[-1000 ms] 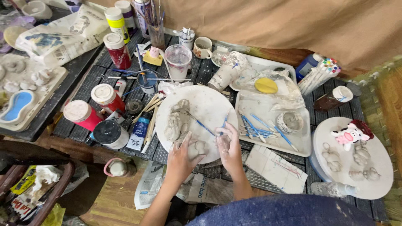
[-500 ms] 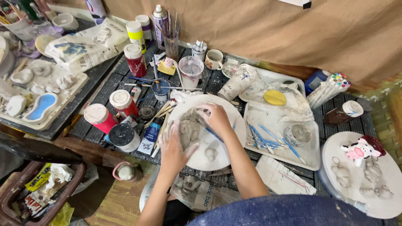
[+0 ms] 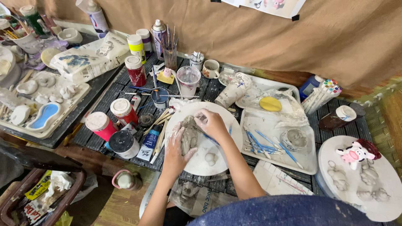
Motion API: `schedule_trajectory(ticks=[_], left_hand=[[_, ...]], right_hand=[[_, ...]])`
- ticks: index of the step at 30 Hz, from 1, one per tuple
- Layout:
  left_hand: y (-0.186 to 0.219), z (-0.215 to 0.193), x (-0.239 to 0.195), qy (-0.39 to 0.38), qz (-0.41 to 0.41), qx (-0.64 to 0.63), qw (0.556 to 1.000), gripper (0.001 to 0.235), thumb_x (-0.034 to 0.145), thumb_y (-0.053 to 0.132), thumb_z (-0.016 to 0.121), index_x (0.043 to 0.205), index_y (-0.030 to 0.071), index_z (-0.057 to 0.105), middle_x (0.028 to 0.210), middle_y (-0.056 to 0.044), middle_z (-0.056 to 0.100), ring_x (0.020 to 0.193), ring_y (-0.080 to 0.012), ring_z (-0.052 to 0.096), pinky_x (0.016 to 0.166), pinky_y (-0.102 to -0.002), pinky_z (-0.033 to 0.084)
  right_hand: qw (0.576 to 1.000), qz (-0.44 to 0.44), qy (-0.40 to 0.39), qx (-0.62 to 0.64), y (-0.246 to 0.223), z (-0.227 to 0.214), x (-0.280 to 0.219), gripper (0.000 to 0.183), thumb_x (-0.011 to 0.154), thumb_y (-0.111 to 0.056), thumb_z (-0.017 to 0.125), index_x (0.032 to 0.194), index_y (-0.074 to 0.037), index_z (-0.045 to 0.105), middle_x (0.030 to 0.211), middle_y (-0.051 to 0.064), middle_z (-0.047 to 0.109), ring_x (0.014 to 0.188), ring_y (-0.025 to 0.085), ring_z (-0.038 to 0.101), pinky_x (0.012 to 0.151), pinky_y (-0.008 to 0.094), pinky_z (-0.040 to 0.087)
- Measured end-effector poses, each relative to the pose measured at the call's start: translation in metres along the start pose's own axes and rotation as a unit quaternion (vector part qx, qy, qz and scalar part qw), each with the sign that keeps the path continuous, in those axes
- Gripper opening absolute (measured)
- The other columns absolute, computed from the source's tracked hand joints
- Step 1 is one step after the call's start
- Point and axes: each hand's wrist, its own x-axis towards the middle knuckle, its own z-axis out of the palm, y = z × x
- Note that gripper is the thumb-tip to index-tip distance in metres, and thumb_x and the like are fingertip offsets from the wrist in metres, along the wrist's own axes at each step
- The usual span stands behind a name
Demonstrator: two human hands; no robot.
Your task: The person shapes a small lump of clay into a rounded form on a white plate, then uses a blue sculpting tool to refine details. The person continues to roll and smooth the clay with both hands, occasionally using the tool to add texture or shape.
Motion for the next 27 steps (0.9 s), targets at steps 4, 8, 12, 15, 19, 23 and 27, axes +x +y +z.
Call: schedule_trajectory(ticks=[4,8,12,15,19,23,27], left_hand=[[-0.002,0.002,0.000,0.011,0.008,-0.021,1.000,0.091,0.078,0.030,0.085,0.151,0.006,0.037,0.159,-0.020,0.037,0.145,-0.0417,0.038,0.117,-0.051,0.033],[-0.005,0.004,-0.002,0.010,0.006,-0.023,1.000,0.090,0.078,0.028,0.085,0.151,0.006,0.037,0.160,-0.020,0.037,0.145,-0.0417,0.038,0.118,-0.052,0.032],[-0.006,0.004,-0.002,0.016,0.021,-0.019,0.999,0.090,0.079,0.028,0.085,0.150,0.005,0.036,0.159,-0.020,0.037,0.144,-0.0418,0.038,0.117,-0.052,0.032],[-0.005,0.003,-0.001,0.014,0.016,-0.019,1.000,0.089,0.078,0.028,0.085,0.150,0.005,0.037,0.160,-0.020,0.038,0.143,-0.0408,0.040,0.117,-0.052,0.032],[-0.004,0.003,-0.001,0.011,0.002,-0.012,1.000,0.087,0.079,0.029,0.084,0.150,0.006,0.039,0.159,-0.018,0.040,0.143,-0.0406,0.040,0.117,-0.052,0.033],[-0.004,-0.002,0.001,-0.003,0.004,0.036,0.999,0.089,0.080,0.039,0.081,0.151,0.006,0.038,0.157,-0.017,0.041,0.141,-0.0363,0.043,0.118,-0.056,0.028],[-0.002,-0.014,0.008,-0.023,0.007,0.086,0.996,0.096,0.077,0.049,0.080,0.150,0.005,0.036,0.154,-0.016,0.042,0.142,-0.0363,0.041,0.117,-0.061,0.022]], right_hand=[[0.999,0.022,-0.016,-0.017,-0.005,-0.003,-0.002,0.027,0.085,-0.027,0.076,0.110,-0.016,0.073,0.094,0.008,0.076,0.078,0.023,0.072,0.073,0.036,0.057],[0.997,0.000,-0.014,-0.076,-0.008,0.003,0.004,0.020,0.087,-0.026,0.074,0.104,-0.016,0.074,0.100,0.006,0.074,0.078,0.025,0.072,0.074,0.038,0.056],[0.991,-0.070,0.009,-0.116,0.000,0.005,0.003,0.015,0.091,-0.024,0.074,0.103,-0.016,0.073,0.102,0.006,0.075,0.091,0.029,0.071,0.077,0.039,0.055],[0.998,-0.013,-0.020,-0.053,0.007,0.006,0.003,0.016,0.095,-0.022,0.070,0.107,-0.012,0.068,0.103,0.008,0.075,0.094,0.028,0.072,0.080,0.038,0.055],[0.996,0.016,-0.011,0.085,0.017,-0.004,-0.005,0.018,0.096,-0.019,0.067,0.109,-0.007,0.064,0.101,0.008,0.075,0.095,0.021,0.073,0.084,0.033,0.057],[0.992,0.048,0.054,0.108,0.027,-0.018,-0.030,0.018,0.099,-0.017,0.067,0.108,-0.004,0.060,0.097,0.008,0.070,0.094,0.017,0.067,0.085,0.031,0.054],[0.979,0.059,0.084,0.176,0.033,-0.029,-0.076,0.013,0.099,-0.012,0.066,0.105,0.000,0.065,0.090,0.007,0.070,0.084,0.012,0.065,0.077,0.027,0.053]])
